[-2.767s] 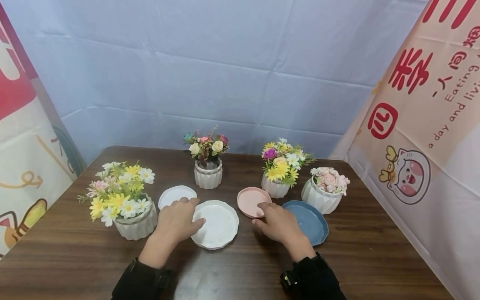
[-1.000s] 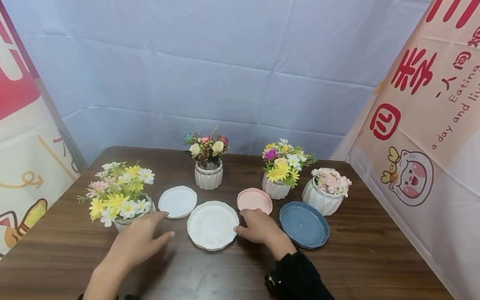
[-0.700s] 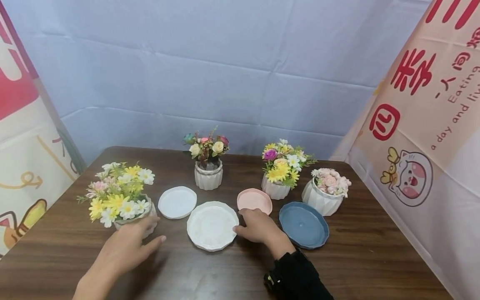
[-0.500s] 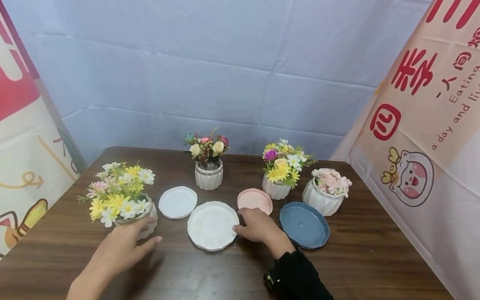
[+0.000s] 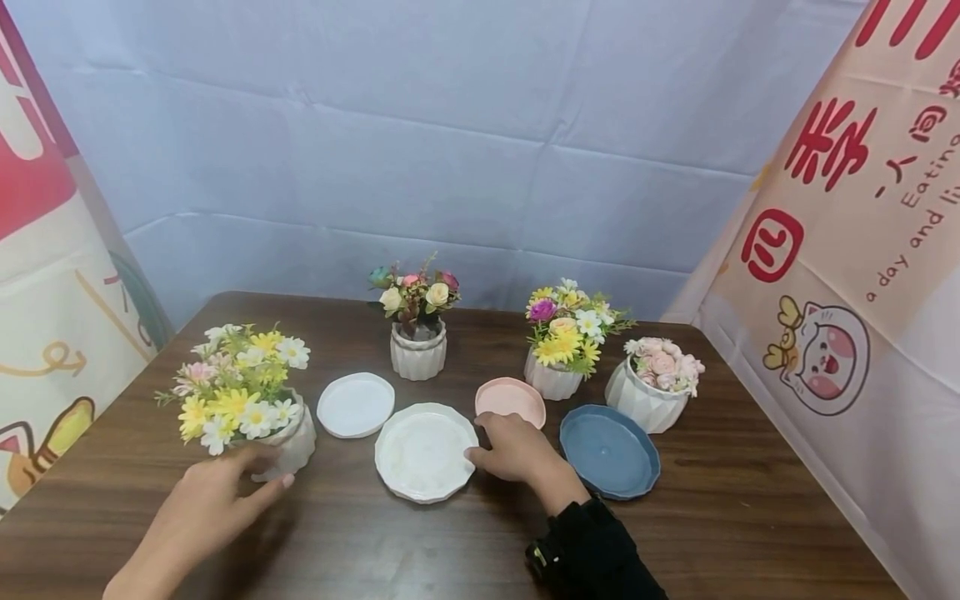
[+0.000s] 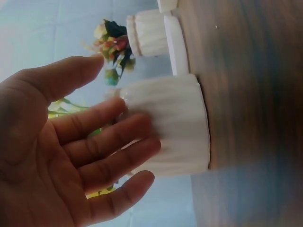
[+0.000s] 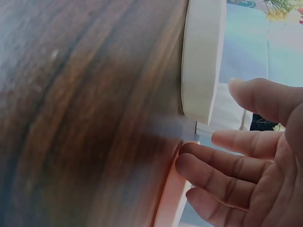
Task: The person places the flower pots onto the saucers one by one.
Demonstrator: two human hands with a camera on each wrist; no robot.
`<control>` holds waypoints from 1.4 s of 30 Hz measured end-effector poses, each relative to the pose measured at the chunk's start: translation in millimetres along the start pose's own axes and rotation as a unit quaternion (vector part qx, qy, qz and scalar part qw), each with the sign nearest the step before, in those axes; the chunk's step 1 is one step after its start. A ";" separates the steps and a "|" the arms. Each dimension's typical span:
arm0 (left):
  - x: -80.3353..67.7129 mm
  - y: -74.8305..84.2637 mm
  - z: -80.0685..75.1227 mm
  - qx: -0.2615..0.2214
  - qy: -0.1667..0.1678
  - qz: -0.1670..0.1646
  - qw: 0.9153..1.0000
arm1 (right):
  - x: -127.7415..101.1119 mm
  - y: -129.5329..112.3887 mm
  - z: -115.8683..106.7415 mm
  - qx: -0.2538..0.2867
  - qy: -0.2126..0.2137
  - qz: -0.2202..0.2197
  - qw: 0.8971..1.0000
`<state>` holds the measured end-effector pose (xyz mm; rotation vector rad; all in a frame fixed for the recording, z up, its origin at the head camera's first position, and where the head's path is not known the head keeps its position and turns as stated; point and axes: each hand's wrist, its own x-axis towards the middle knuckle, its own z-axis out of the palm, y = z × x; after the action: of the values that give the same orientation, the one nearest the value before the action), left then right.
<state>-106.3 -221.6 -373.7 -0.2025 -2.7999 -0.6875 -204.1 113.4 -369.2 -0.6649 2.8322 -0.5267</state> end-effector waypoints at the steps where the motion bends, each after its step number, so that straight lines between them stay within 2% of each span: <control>1: 0.0 -0.8 -0.3 0.001 0.000 -0.003 1.000 | 0.4 0.3 0.1 0.000 0.001 0.001 1.000; 5: 0.5 -3.6 -2.8 0.009 0.003 -0.030 0.999 | 1.8 1.1 0.6 0.001 0.000 0.002 1.000; 11: 2.6 -7.9 -9.4 -0.010 0.015 -0.111 0.994 | 3.4 0.9 1.2 0.002 -0.003 0.008 1.000; 15: 5.4 -10.3 -14.6 -0.019 0.000 -0.160 0.987 | 4.4 0.7 1.4 0.000 -0.003 0.013 1.000; 18: 7.6 -14.0 -16.8 -0.007 -0.017 -0.178 0.984 | 5.4 -0.5 1.4 0.001 -0.007 0.015 1.000; 22: 9.2 -20.9 -14.8 -0.001 -0.016 -0.179 0.984 | 7.8 -3.2 1.0 0.008 -0.018 0.022 1.000; 25: 11.6 -25.5 -11.4 -0.020 -0.008 -0.163 0.986 | 10.0 -4.9 1.1 0.006 -0.025 0.031 0.999; 30: 18.6 -29.3 -8.6 -0.058 0.007 -0.115 0.992 | 13.6 -6.0 2.6 -0.006 -0.021 0.033 0.999; 34: 24.1 -32.7 -8.8 -0.075 0.009 -0.095 0.993 | 16.0 -5.7 3.4 0.004 -0.019 0.032 0.999; 38: 28.4 -37.6 -7.3 -0.076 0.011 -0.087 0.993 | 16.5 -5.2 3.8 0.060 -0.034 0.053 0.996; 42: 29.6 -40.4 -5.4 -0.065 0.010 -0.085 0.994 | 16.2 -3.5 6.4 0.123 -0.045 0.075 0.989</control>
<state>-141.3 -257.4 -378.6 0.0204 -2.7775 -0.9063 -215.4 101.2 -375.2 -0.4143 2.6460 -0.7819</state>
